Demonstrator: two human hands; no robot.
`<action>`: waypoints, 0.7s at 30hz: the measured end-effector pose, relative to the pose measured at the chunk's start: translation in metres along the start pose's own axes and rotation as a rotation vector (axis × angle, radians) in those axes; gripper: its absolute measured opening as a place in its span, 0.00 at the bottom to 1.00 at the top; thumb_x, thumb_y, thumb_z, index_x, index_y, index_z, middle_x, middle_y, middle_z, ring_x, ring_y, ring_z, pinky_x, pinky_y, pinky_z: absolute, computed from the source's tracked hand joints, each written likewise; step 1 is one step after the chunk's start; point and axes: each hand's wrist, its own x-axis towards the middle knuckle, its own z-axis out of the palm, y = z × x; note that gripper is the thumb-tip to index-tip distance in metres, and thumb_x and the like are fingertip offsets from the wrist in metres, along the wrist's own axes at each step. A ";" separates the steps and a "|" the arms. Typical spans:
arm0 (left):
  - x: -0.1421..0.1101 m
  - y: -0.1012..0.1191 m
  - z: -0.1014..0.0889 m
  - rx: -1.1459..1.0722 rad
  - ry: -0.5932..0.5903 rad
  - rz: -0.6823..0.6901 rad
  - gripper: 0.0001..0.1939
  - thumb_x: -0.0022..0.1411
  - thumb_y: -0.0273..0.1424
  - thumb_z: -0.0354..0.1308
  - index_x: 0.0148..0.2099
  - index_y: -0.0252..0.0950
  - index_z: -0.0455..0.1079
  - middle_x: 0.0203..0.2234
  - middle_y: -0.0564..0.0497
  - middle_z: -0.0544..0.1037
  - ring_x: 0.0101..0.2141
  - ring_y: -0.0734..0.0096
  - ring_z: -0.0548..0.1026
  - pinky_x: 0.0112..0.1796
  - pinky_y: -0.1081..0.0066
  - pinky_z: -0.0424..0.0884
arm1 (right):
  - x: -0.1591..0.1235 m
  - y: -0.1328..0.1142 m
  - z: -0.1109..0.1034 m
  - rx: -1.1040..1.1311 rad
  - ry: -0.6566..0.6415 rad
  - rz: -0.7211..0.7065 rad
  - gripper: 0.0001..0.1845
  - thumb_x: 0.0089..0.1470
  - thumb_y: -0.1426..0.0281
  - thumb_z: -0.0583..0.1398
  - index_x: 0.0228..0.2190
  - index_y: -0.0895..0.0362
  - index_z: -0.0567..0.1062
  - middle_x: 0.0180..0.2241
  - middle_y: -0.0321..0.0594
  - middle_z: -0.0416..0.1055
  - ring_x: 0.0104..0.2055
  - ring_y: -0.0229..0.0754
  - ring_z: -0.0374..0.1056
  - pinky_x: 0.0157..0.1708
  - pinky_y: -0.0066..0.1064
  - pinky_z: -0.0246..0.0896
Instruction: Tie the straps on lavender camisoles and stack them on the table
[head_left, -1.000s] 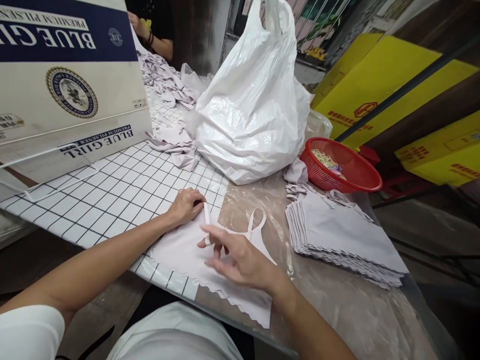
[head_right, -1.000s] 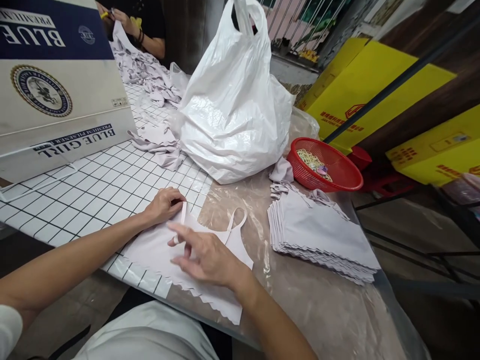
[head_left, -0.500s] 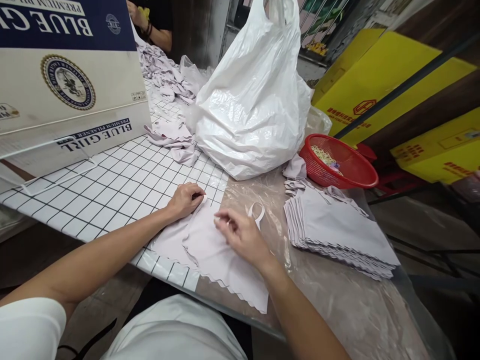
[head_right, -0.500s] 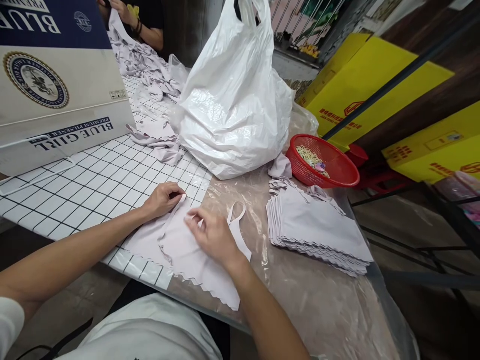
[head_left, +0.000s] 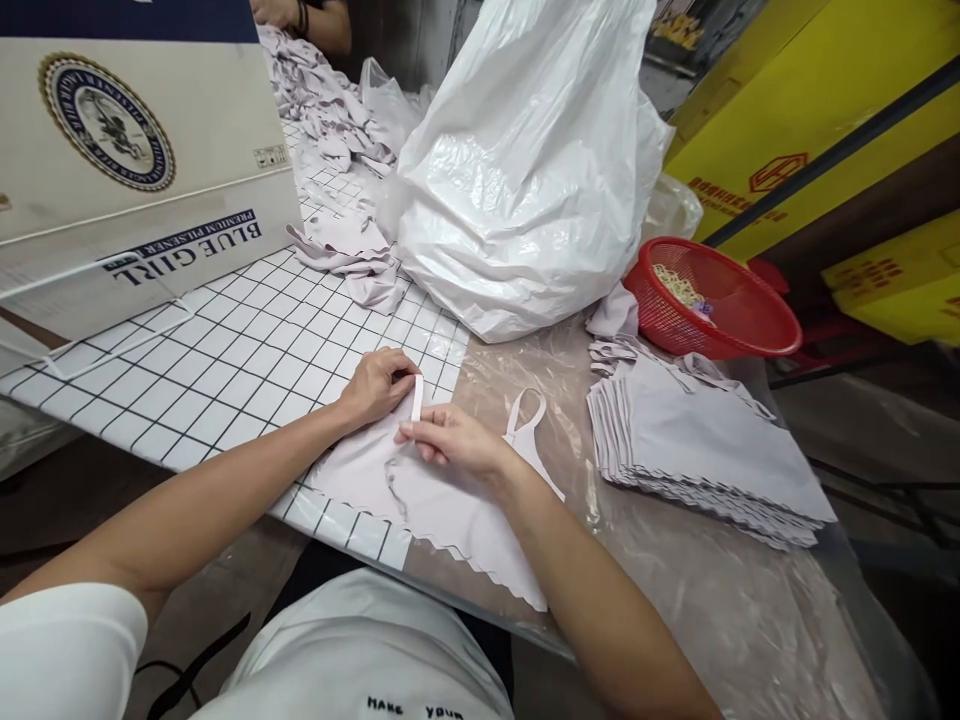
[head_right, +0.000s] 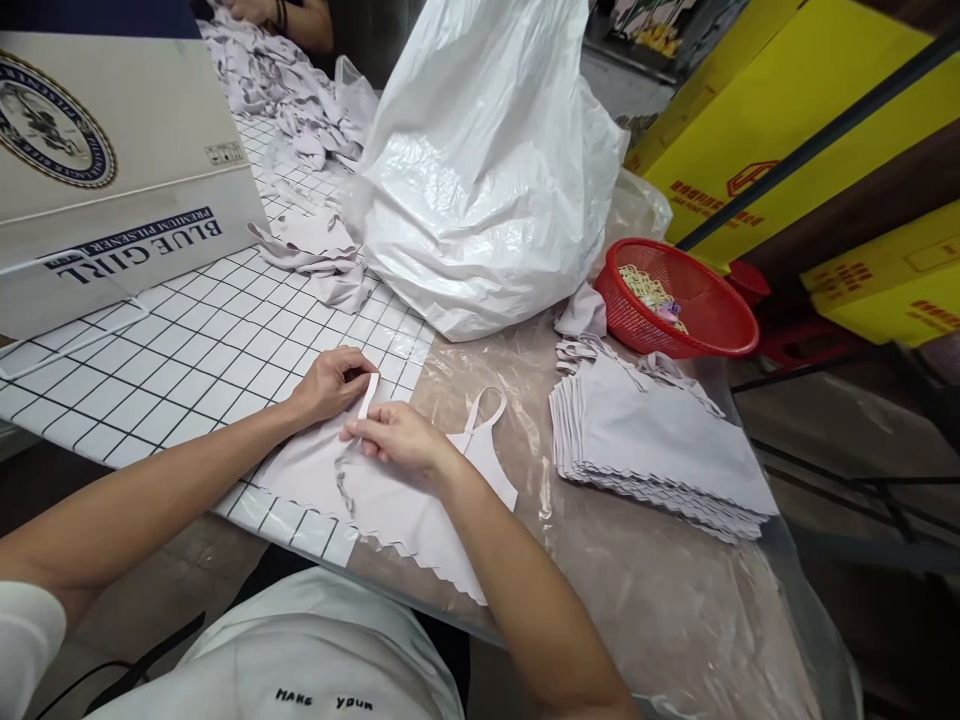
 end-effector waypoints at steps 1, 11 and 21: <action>0.000 0.000 0.000 -0.011 0.005 -0.004 0.08 0.56 0.25 0.55 0.31 0.37 0.75 0.27 0.51 0.78 0.31 0.67 0.73 0.37 0.66 0.70 | -0.010 0.000 0.000 -0.054 -0.101 -0.021 0.18 0.52 0.57 0.65 0.28 0.61 0.78 0.16 0.29 0.64 0.18 0.28 0.56 0.19 0.21 0.48; 0.001 0.004 -0.003 0.022 -0.029 -0.069 0.08 0.57 0.27 0.55 0.31 0.37 0.76 0.27 0.50 0.78 0.32 0.65 0.75 0.40 0.64 0.71 | -0.058 -0.005 -0.017 -0.400 -0.513 -0.247 0.27 0.59 0.50 0.59 0.32 0.63 0.79 0.29 0.38 0.71 0.28 0.33 0.63 0.28 0.24 0.57; 0.002 0.004 -0.001 0.068 -0.058 -0.093 0.06 0.57 0.28 0.55 0.30 0.37 0.74 0.28 0.51 0.78 0.32 0.66 0.74 0.40 0.64 0.71 | -0.053 0.003 -0.029 -0.181 -0.320 -0.342 0.20 0.55 0.53 0.63 0.32 0.58 0.82 0.34 0.41 0.73 0.36 0.39 0.69 0.37 0.29 0.63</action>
